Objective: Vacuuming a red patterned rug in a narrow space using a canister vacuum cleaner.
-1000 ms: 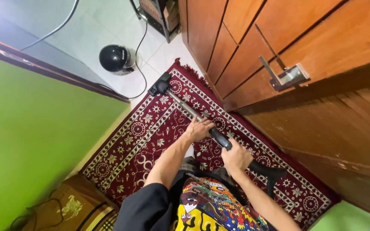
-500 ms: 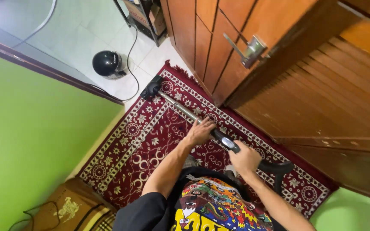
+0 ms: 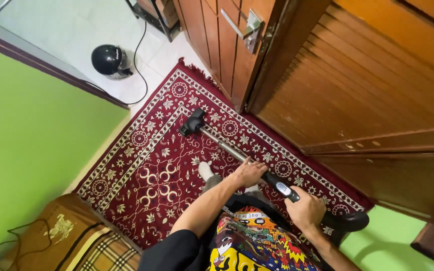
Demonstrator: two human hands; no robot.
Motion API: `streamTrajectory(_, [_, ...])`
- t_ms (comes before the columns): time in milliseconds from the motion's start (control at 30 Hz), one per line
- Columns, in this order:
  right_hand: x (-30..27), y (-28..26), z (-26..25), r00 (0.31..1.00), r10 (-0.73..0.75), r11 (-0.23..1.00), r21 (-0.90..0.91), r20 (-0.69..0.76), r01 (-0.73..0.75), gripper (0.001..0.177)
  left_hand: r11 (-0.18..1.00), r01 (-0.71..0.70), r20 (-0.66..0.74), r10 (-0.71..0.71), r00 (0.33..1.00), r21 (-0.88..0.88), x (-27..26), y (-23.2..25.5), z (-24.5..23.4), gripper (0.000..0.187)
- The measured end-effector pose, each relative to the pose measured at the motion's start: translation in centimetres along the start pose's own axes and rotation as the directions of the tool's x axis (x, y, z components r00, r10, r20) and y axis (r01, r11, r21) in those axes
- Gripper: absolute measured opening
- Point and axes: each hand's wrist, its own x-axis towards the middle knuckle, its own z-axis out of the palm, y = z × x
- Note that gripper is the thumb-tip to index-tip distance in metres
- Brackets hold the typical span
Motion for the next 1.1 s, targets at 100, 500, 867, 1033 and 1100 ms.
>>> streamTrajectory(100, [0.2, -2.4, 0.8, 0.996, -0.057, 0.998, 0.014, 0.064, 0.056, 0.018, 0.994, -0.016, -0.104, 0.028, 0.994, 0.113, 1.0, -3.5, 2.8, 0.044])
streamTrajectory(500, [5.3, -11.6, 10.0, 0.993, 0.113, 0.985, -0.133, 0.022, -0.109, 0.037, 0.989, 0.111, -0.151, -0.095, 0.984, 0.101, -5.5, -13.3, -3.1, 0.052])
streamTrajectory(867, [9.1, -24.5, 14.8, 0.985, 0.131, 0.989, -0.083, 0.117, -0.122, 0.038, 0.96, 0.202, -0.127, -0.179, 0.976, 0.196, -10.0, -24.7, -8.0, 0.052])
streamTrajectory(1033, [11.1, -27.7, 16.4, 0.986, 0.095, 0.995, -0.049, 0.136, -0.089, 0.038, 0.938, 0.304, -0.157, -0.28, 0.947, 0.165, -11.0, -27.3, -9.2, 0.051])
streamTrajectory(1100, [11.6, -28.0, 16.4, 0.999, 0.03, 1.0, 0.003, 0.018, -0.03, 0.034, 0.927, 0.343, -0.19, -0.313, 0.93, 0.15, -11.0, -27.5, -9.4, 0.049])
